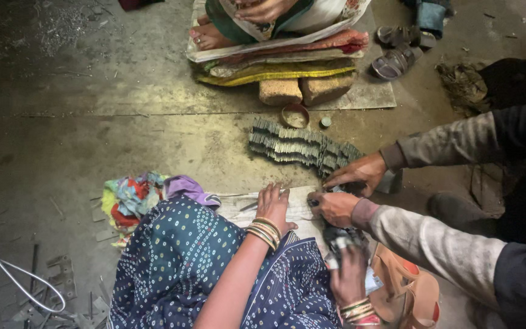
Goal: The person sits on the floor and sorts small metal pieces into neat stacks. They pick up pieces from a scattered pile and arrange them into organized rows, occasionally interacting with another person who also handles the metal pieces.
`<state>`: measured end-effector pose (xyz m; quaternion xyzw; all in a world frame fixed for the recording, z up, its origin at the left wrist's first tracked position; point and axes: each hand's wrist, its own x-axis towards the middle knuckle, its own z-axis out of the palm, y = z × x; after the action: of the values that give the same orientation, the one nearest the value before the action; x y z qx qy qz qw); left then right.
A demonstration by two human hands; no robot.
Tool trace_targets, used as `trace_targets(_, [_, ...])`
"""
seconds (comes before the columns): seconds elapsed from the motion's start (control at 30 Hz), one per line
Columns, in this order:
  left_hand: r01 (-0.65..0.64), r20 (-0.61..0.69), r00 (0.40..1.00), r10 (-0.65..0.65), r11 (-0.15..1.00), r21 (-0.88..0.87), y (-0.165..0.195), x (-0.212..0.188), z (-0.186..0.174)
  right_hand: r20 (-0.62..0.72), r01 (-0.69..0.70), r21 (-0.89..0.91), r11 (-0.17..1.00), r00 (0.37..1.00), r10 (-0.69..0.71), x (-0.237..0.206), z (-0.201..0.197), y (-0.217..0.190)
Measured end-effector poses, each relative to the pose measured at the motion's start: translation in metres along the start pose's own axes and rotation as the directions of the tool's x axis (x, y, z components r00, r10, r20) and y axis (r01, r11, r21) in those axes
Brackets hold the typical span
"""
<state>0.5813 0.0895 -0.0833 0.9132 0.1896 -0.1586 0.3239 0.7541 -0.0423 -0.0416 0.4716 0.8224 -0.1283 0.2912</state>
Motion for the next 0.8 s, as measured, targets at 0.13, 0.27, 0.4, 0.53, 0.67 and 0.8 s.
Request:
trace_targets(0.13, [-0.01,-0.029,1.0,0.01,1.0,-0.015,-0.001,-0.003,0.004,0.056,0.007,0.03,1.0,0.998,-0.008,0.005,0.029,-0.016])
trace_targets(0.27, [-0.023,-0.055,0.998,0.022,1.0,-0.018,-0.002,-0.005,0.004,-0.436,-0.232,0.44,0.868,0.789,0.432,-0.003,0.04,-0.032])
trace_targets(0.4, [-0.032,-0.074,0.997,0.03,0.999,-0.021,-0.003,-0.006,0.004,-0.047,-0.076,0.066,0.995,0.996,0.079,0.001,0.032,-0.036])
trace_targets(0.53, [-0.033,-0.078,0.996,0.031,0.999,-0.021,-0.003,-0.005,0.006,-0.112,0.027,0.178,0.984,0.994,-0.007,0.002,0.024,-0.029])
trace_targets(0.67, [-0.037,-0.078,0.996,0.035,0.999,-0.023,-0.003,-0.005,0.007,-0.642,0.099,0.27,0.958,0.76,0.102,-0.001,0.022,-0.027])
trace_targets(0.8, [-0.035,-0.073,0.997,0.033,0.999,-0.023,-0.003,-0.006,0.006,-0.473,0.02,0.208,0.978,0.877,0.083,0.002,0.023,-0.031])
